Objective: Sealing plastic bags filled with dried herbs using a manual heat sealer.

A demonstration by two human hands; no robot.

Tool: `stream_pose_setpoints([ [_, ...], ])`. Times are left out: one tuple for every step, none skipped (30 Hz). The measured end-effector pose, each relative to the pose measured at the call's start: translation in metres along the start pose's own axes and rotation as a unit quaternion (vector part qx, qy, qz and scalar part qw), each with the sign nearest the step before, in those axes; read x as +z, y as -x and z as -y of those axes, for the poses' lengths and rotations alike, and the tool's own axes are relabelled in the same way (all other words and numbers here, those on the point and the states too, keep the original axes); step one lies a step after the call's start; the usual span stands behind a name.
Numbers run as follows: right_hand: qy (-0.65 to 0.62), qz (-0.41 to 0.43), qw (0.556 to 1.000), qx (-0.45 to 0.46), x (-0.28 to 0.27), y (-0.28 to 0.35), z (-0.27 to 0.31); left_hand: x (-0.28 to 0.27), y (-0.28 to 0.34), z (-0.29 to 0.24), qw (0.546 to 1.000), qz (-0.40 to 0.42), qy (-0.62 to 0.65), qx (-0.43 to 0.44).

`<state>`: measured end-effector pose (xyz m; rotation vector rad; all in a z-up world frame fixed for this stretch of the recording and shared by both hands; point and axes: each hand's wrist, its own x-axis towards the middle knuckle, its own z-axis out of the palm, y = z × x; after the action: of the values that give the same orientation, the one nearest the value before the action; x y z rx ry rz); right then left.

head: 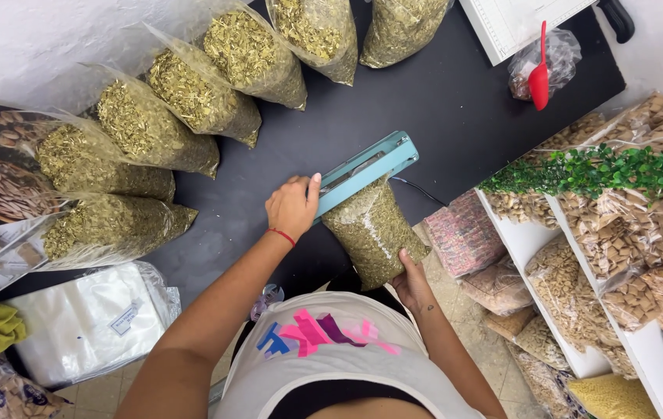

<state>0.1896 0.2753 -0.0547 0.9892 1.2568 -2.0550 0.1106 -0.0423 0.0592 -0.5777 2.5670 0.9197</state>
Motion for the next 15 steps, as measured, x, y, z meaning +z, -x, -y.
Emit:
stream_pose_setpoints([
  [0.000,0.000,1.000,0.000,0.001,0.001,0.001,0.000,0.000,0.001,1.000,0.000,0.000,0.000],
  [-0.002,0.000,1.000,-0.001,0.003,0.002,0.001,0.000,0.001,0.002,1.000,-0.006,0.015,-0.001],
  [-0.004,-0.001,1.000,-0.002,0.004,0.003,0.002,0.000,0.001,0.003,0.999,-0.012,0.030,-0.001],
  [-0.004,-0.001,1.000,-0.002,0.001,0.001,0.000,0.001,0.001,0.003,0.999,-0.012,0.031,-0.001],
  [-0.006,-0.001,1.000,-0.003,-0.002,-0.001,-0.003,0.001,0.001,0.003,0.999,-0.015,0.031,-0.001],
  [-0.008,-0.002,1.000,-0.004,-0.006,-0.003,-0.005,0.001,0.001,0.004,0.999,-0.018,0.032,-0.001],
  [-0.008,-0.002,1.000,-0.004,-0.004,-0.002,-0.004,0.001,0.001,0.003,0.999,-0.018,0.032,0.000],
  [-0.007,-0.001,1.000,-0.003,-0.002,-0.001,-0.003,0.001,0.001,0.003,0.999,-0.016,0.030,-0.004],
  [-0.007,-0.001,1.000,-0.002,-0.001,0.000,-0.001,0.001,0.002,0.002,1.000,-0.014,0.027,-0.007],
  [-0.006,0.000,1.000,-0.001,0.001,0.001,0.000,0.003,0.001,0.004,0.999,-0.014,0.028,-0.008],
  [-0.006,0.000,1.000,-0.001,0.002,0.003,0.001,0.005,0.001,0.005,0.999,-0.013,0.028,-0.007],
  [-0.007,0.000,1.000,-0.001,0.004,0.004,0.002,0.006,0.000,0.006,1.000,-0.012,0.028,-0.006],
  [-0.007,0.001,1.000,-0.001,0.005,0.003,0.003,0.004,-0.001,0.004,0.999,-0.012,0.029,-0.006],
  [-0.007,0.002,1.000,-0.003,0.005,0.003,0.002,0.002,0.000,0.003,0.999,-0.012,0.031,-0.007],
  [-0.007,0.003,1.000,-0.004,0.004,0.004,0.002,0.000,0.002,0.002,0.999,-0.011,0.034,-0.008],
])
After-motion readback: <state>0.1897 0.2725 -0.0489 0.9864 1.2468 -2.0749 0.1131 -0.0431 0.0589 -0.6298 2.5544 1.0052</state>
